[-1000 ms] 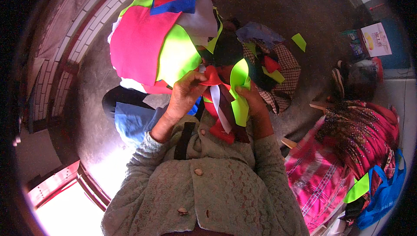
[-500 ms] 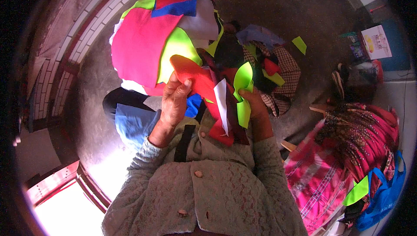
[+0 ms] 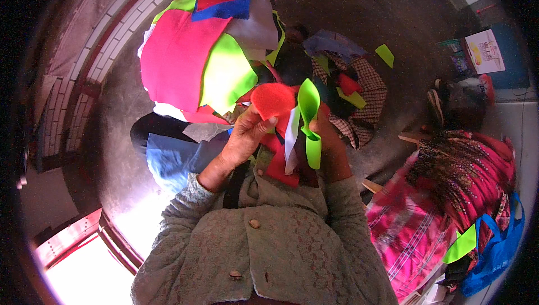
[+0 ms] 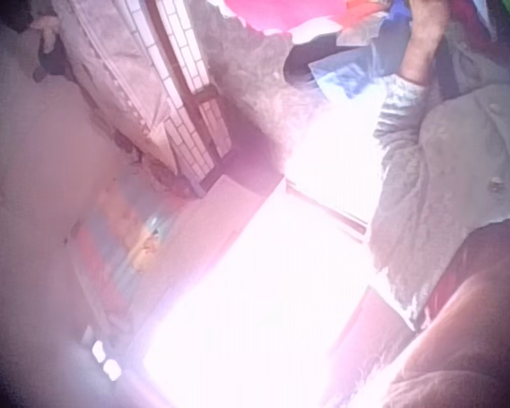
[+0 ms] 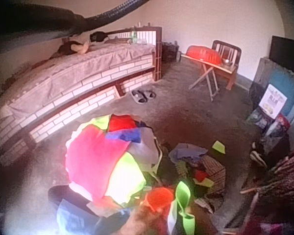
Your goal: The person sits on the floor and sorts through a pile of colorful fabric pieces, picking them up one by one, folding them, and stacking them into a neat pile.
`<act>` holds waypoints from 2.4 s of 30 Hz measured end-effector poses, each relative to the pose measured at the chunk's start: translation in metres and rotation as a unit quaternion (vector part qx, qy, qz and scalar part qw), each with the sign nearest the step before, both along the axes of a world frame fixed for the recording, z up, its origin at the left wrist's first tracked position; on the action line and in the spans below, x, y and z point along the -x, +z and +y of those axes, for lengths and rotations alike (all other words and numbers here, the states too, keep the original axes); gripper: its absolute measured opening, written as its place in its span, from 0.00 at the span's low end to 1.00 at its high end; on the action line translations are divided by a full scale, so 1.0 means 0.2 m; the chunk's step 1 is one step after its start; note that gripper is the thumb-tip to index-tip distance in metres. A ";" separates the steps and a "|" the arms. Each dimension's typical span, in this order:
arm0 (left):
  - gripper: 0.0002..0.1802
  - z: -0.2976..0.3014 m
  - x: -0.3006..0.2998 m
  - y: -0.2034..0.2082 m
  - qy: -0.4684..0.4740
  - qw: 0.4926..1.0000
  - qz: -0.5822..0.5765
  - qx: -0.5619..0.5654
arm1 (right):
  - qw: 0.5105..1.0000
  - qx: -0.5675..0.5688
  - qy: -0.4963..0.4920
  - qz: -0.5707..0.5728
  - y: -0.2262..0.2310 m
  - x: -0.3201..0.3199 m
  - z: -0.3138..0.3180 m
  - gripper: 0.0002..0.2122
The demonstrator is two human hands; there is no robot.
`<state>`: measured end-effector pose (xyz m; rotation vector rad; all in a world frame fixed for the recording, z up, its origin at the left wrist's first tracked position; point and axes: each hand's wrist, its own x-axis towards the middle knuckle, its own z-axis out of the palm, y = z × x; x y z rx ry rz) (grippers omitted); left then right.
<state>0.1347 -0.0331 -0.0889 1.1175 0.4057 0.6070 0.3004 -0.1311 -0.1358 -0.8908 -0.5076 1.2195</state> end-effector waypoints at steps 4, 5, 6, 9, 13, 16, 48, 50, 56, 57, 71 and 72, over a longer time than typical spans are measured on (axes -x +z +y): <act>0.17 -0.02 0.00 0.04 -0.032 0.999 -0.017 -0.008 | 0.994 0.079 0.058 -0.057 0.18 0.02 0.05 0.26; 0.16 -0.01 0.00 0.02 -0.036 0.999 -0.018 -0.015 | 0.987 0.109 0.078 -0.088 0.16 0.01 0.07 0.24; 0.14 0.00 0.00 0.00 -0.039 0.999 -0.019 -0.023 | 0.985 0.118 0.087 -0.086 0.16 -0.01 0.06 0.25; 0.11 0.01 0.02 0.02 0.033 0.996 0.000 -0.087 | 0.992 0.111 0.044 -0.044 0.16 0.02 0.05 0.27; 0.10 0.02 0.05 0.21 0.067 0.996 -0.028 -0.058 | 0.989 0.137 0.042 -0.045 0.10 -0.04 0.02 0.28; 0.10 0.01 0.04 0.23 0.114 0.991 -0.069 -0.007 | 0.989 0.144 0.036 0.004 0.08 -0.04 0.01 0.25; 0.08 0.83 -0.18 0.27 0.259 0.885 0.177 -0.344 | 0.992 0.122 0.005 -0.015 0.04 -0.06 0.01 0.16; 0.10 0.86 -0.15 0.26 0.278 0.855 0.220 -0.378 | 0.991 0.133 -0.001 -0.007 0.04 -0.06 0.01 0.16; 0.21 0.82 -0.15 0.33 0.320 0.837 0.190 -0.401 | 0.989 0.142 0.001 0.031 0.05 -0.05 0.00 0.16; 0.23 0.81 -0.14 0.37 0.314 0.835 0.229 -0.390 | 0.989 0.146 0.000 0.028 0.07 -0.04 0.00 0.16; 0.19 0.81 -0.04 0.28 0.210 0.549 0.414 -0.695 | 0.990 0.141 0.014 0.003 0.06 -0.06 -0.01 0.16; 0.20 0.82 -0.05 0.27 0.216 0.547 0.419 -0.691 | 0.989 0.146 0.006 -0.004 0.07 -0.05 -0.01 0.16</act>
